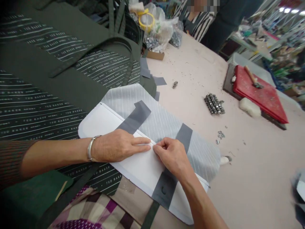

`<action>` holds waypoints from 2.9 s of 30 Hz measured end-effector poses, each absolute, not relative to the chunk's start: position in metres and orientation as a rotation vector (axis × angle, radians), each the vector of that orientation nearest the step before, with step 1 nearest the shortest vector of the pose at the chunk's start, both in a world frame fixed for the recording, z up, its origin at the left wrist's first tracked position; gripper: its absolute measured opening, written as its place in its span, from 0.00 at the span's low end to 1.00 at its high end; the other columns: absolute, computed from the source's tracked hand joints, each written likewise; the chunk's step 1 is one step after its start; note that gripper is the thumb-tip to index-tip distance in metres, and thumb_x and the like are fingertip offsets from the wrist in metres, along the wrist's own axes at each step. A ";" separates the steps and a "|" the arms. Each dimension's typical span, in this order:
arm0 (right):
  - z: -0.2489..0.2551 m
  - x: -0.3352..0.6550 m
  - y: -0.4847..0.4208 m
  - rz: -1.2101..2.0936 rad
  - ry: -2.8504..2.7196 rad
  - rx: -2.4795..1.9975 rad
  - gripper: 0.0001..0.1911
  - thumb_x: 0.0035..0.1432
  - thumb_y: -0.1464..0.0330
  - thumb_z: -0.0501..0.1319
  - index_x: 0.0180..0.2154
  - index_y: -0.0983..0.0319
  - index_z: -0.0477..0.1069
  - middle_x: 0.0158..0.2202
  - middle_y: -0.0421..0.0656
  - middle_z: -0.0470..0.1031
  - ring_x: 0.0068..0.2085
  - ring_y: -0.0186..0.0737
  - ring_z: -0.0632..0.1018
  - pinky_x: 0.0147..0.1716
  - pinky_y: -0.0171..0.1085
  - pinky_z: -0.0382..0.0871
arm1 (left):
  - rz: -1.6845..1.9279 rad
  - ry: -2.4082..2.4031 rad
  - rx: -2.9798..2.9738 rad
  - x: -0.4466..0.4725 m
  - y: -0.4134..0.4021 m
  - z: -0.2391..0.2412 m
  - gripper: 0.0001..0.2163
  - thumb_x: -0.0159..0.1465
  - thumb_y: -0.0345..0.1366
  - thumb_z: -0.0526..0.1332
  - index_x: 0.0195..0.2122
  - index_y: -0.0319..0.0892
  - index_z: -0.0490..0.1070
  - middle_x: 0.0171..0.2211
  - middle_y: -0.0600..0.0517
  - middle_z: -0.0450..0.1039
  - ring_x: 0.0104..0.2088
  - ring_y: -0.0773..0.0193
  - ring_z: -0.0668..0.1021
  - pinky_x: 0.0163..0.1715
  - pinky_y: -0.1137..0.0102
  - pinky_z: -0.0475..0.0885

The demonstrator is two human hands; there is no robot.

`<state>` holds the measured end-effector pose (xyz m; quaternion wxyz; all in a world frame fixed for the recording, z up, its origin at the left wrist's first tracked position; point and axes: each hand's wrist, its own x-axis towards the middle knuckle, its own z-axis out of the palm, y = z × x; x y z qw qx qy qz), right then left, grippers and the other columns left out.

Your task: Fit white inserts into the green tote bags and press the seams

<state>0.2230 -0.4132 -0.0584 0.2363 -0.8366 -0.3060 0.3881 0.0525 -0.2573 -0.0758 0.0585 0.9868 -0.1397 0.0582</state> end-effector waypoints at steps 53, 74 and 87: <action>-0.052 0.209 -0.398 0.961 -0.854 -2.482 0.11 0.54 0.60 0.60 0.26 0.60 0.71 0.21 0.40 0.75 0.24 0.38 0.75 0.26 0.37 0.68 | 0.168 -0.362 2.889 0.059 -0.260 -0.081 0.12 0.68 0.28 0.52 0.51 0.39 0.67 0.43 0.48 0.73 0.23 0.69 0.73 0.16 0.68 0.58; -0.056 0.317 -0.551 -0.300 -1.068 -2.714 0.21 0.57 0.71 0.52 0.53 0.61 0.67 0.47 0.50 0.77 0.45 0.47 0.79 0.45 0.48 0.73 | 0.225 -0.397 2.950 0.058 -0.260 -0.082 0.21 0.65 0.22 0.48 0.58 0.38 0.66 0.60 0.46 0.67 0.34 0.66 0.80 0.29 0.70 0.73; -0.043 0.333 -0.587 -0.088 -1.480 -3.056 0.12 0.53 0.76 0.56 0.38 0.61 0.72 0.40 0.50 0.77 0.44 0.48 0.74 0.46 0.42 0.66 | 0.337 -0.339 2.935 0.057 -0.260 -0.098 0.25 0.62 0.20 0.47 0.57 0.43 0.67 0.60 0.49 0.68 0.36 0.67 0.80 0.33 0.74 0.73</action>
